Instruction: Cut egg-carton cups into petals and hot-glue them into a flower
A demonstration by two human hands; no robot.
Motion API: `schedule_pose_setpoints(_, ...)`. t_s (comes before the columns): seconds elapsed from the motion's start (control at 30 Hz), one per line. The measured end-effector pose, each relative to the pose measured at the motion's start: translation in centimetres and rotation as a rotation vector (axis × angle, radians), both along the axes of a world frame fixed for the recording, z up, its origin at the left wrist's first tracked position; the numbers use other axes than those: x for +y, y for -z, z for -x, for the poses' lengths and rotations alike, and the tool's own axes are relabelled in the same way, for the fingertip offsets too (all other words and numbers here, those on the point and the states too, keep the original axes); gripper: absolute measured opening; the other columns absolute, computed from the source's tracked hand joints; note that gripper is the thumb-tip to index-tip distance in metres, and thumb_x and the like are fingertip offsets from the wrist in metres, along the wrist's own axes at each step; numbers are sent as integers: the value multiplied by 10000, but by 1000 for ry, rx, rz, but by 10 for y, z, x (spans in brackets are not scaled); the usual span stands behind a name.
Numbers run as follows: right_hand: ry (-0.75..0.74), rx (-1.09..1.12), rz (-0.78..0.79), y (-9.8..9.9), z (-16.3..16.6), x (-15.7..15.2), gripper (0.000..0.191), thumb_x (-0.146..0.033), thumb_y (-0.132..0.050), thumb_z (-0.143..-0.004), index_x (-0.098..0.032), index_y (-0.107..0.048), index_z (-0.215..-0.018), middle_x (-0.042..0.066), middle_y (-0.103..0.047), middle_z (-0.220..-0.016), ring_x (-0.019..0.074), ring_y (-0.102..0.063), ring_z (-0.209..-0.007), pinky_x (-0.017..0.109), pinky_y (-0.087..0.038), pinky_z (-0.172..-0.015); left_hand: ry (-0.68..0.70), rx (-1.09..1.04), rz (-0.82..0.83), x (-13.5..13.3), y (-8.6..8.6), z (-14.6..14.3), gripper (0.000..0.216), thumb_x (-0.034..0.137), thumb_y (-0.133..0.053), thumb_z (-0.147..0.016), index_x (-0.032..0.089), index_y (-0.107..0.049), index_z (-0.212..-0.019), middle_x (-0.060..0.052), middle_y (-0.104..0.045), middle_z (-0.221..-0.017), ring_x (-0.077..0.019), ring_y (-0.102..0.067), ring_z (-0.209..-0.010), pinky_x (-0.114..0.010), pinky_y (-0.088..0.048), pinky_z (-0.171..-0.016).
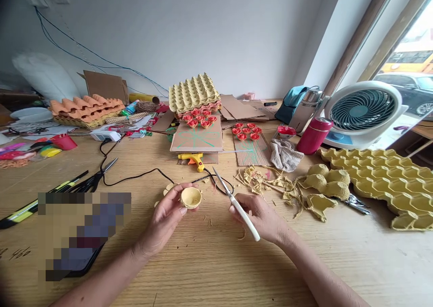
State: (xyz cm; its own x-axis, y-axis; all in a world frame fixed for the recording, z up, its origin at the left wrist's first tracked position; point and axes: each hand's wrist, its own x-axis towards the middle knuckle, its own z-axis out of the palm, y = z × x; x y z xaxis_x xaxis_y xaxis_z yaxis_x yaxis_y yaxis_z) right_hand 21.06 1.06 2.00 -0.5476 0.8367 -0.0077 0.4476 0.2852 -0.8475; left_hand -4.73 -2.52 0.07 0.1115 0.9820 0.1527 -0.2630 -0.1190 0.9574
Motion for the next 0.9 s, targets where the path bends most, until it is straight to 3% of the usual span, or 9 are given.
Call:
schedule_pose_setpoints(0.17,-6,237,167,2,-3,2,574,-755,-534,-868,-196,-548,-740,-10,-543,-514,128,-485,-437,255,-373,-439,93,-177,126,0,0,2,390,285,-726,-853,261,-660,-1236,-63,-621,-1298,-203,-615,-1103,-295,-571,-891)
schedule_pose_setpoints(0.3,-85,422,197,10,-7,5,566,-738,-520,-894,-183,-606,-828,0,-563,-555,129,-495,-433,255,-370,-423,151,-246,181,2,3,4,401,264,-718,-841,254,-681,-1240,-59,-673,-1156,-199,-647,-1029,-305,-581,-871)
schedule_pose_setpoints(0.43,-152,610,331,23,-11,6,522,-677,-454,-961,-188,-625,-893,-3,-564,-581,130,-500,-442,249,-366,-415,222,-317,223,3,3,4,414,300,-694,-837,234,-688,-1246,-75,-719,-1105,-246,-702,-1008,-330,-595,-809)
schedule_pose_setpoints(0.6,-172,666,423,31,-12,5,536,-693,-440,-953,-199,-610,-831,-45,-472,-491,100,-370,-357,242,-294,-381,269,-410,258,4,2,4,382,334,-670,-854,212,-719,-1213,-79,-754,-1105,-217,-726,-932,-296,-592,-764)
schedule_pose_setpoints(0.8,-199,683,476,29,-15,3,555,-673,-405,-975,-182,-626,-843,-31,-499,-503,99,-399,-370,231,-294,-385,315,-507,310,7,2,7,343,347,-637,-878,179,-734,-1161,-90,-769,-1087,-212,-740,-879,-277,-593,-745)
schedule_pose_setpoints(0.9,-251,676,484,28,-17,4,598,-674,-354,-992,-157,-635,-883,-9,-542,-549,108,-460,-408,231,-358,-413,308,-521,337,7,2,8,331,318,-621,-902,155,-720,-1172,-94,-771,-1047,-214,-747,-850,-280,-595,-735)
